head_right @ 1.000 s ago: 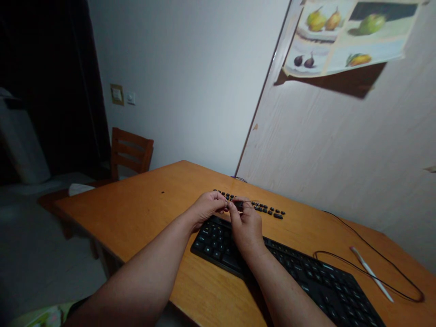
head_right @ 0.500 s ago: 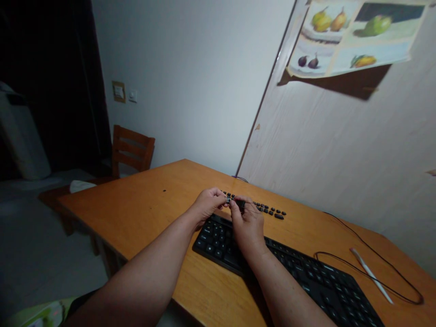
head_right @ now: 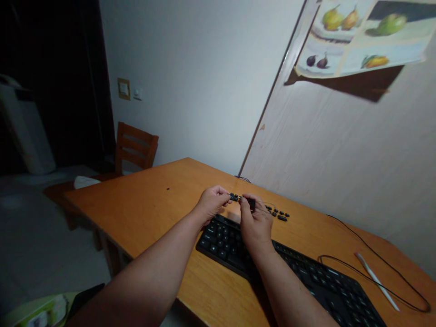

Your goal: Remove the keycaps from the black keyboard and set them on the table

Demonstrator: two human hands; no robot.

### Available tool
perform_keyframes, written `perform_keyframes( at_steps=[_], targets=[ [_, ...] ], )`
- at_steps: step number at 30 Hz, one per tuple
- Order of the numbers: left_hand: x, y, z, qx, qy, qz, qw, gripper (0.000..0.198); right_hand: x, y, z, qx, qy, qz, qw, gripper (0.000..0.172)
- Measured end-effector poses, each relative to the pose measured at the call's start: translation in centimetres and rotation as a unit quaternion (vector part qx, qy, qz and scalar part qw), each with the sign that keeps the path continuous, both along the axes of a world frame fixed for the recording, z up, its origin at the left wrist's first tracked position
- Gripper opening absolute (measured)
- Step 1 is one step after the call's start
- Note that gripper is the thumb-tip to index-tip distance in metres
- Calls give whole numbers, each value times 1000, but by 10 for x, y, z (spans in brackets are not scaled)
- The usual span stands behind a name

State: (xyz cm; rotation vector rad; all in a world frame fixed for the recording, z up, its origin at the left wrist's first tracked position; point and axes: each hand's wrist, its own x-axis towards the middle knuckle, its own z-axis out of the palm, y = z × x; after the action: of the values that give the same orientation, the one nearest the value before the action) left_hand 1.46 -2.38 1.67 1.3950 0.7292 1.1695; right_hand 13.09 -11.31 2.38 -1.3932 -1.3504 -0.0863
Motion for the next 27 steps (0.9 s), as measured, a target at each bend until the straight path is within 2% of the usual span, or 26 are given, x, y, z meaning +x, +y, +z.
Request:
perform_keyframes(
  at_steps=[5, 12, 17, 22, 25, 27],
  targets=[
    [-2, 2, 1, -44, -34, -12, 998, 5, 5, -2, 10, -57, -57, -41, 996, 40],
    [-2, 7, -5, -51, -30, -46, 997, 10, 10, 9, 16, -158, -140, 29, 977, 34],
    [-3, 8, -6, -46, -30, -54, 997, 8, 12, 13, 21, -190, -187, 35, 963, 36],
    [-5, 6, -3, -60, -20, -60, 996, 8, 14, 16, 21, -198, -231, 2, 953, 28],
    [-5, 7, -2, -77, -27, -63, 995, 10, 17, 20, 19, -205, -235, 0, 950, 29],
    [-5, 9, -2, -90, -27, -42, 995, 12, 22, 25, 17, -206, -225, -4, 952, 29]
  ],
)
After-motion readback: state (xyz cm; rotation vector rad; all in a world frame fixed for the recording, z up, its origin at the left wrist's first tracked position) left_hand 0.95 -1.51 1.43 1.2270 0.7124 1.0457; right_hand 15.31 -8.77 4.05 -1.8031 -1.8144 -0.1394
